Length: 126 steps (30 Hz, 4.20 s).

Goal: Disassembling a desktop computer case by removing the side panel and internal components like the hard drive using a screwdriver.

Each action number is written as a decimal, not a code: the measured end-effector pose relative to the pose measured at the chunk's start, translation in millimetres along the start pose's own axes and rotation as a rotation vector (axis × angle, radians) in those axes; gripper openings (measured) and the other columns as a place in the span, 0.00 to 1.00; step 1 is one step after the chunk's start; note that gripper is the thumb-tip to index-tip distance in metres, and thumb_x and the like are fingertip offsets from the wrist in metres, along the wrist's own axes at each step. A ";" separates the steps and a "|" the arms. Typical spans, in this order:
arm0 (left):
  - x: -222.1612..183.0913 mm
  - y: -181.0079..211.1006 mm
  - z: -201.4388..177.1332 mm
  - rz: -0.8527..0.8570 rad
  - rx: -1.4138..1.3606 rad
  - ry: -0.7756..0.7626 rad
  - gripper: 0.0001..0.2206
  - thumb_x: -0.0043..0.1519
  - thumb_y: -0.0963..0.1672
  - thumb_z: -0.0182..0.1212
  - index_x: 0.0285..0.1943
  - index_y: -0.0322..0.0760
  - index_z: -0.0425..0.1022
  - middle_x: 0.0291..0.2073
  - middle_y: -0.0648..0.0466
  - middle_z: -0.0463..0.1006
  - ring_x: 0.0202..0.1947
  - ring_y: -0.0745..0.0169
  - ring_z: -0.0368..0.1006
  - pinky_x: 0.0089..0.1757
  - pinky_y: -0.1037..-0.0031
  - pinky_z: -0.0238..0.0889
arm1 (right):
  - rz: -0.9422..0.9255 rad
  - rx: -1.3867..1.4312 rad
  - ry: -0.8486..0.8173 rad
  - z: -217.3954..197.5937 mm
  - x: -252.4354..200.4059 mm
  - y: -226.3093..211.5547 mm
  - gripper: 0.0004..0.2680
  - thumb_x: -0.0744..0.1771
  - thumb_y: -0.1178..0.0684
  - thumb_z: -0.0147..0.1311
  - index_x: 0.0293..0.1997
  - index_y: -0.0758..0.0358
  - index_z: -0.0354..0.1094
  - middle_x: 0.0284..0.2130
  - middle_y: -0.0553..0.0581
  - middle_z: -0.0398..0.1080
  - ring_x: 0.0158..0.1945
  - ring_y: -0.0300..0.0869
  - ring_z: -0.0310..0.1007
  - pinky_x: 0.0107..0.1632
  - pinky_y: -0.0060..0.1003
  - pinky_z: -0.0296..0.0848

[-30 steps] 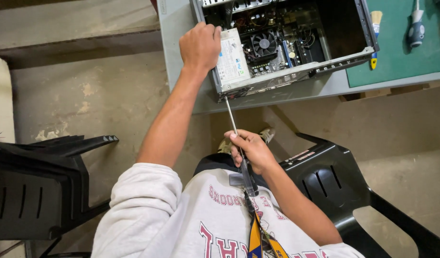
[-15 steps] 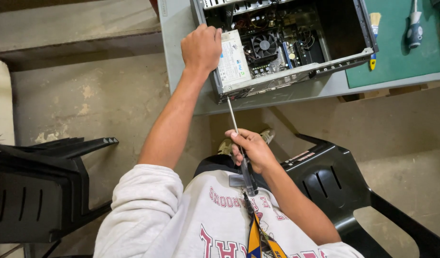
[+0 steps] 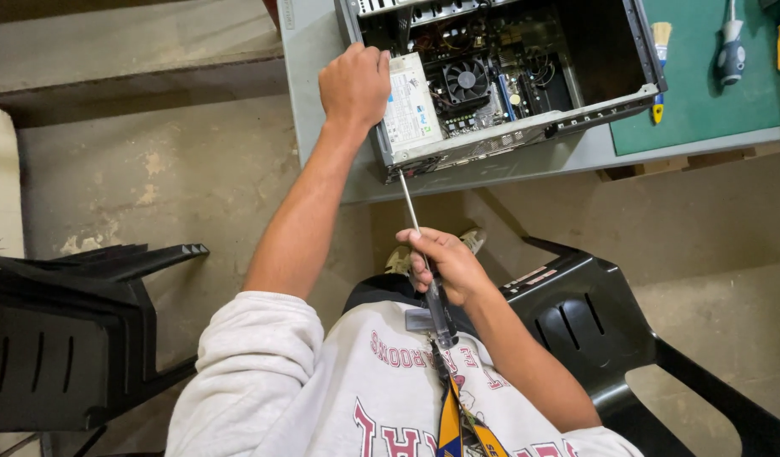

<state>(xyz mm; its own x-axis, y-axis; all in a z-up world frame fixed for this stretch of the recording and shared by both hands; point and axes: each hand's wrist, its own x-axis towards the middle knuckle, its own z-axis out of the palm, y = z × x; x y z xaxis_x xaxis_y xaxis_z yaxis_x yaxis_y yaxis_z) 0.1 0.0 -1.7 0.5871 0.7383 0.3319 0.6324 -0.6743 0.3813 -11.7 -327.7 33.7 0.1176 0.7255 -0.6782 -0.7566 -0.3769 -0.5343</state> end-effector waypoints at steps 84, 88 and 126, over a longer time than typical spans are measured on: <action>-2.6 6.7 -0.6 -0.005 0.008 0.027 0.19 0.75 0.48 0.53 0.29 0.41 0.78 0.28 0.53 0.77 0.22 0.50 0.74 0.22 0.57 0.63 | 0.002 -0.045 0.379 68.3 48.8 -79.8 0.07 0.71 0.49 0.58 0.37 0.51 0.63 0.24 0.48 0.65 0.20 0.32 0.55 0.24 0.31 0.48; -1.7 5.9 -0.3 0.004 0.030 0.028 0.20 0.75 0.48 0.51 0.27 0.42 0.76 0.27 0.54 0.75 0.22 0.51 0.72 0.22 0.57 0.61 | -0.019 -0.051 0.368 65.6 54.8 -77.8 0.07 0.71 0.49 0.56 0.35 0.52 0.65 0.24 0.48 0.64 0.20 0.33 0.54 0.24 0.31 0.46; -97.0 92.7 -99.3 -0.284 -0.747 0.080 0.16 0.73 0.45 0.54 0.36 0.28 0.78 0.31 0.37 0.75 0.42 0.26 0.78 0.47 0.50 0.70 | -0.211 -0.049 0.343 -2.9 13.2 -60.4 0.06 0.67 0.49 0.57 0.35 0.58 0.72 0.21 0.51 0.61 0.20 0.38 0.58 0.25 0.33 0.53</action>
<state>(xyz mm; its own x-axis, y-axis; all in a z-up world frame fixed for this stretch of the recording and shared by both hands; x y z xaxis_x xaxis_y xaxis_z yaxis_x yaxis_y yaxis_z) -48.4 -132.8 87.1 0.3983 0.8983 0.1855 0.2298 -0.2935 0.9279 37.4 -297.0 55.6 0.4814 0.5586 -0.6754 -0.6623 -0.2729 -0.6977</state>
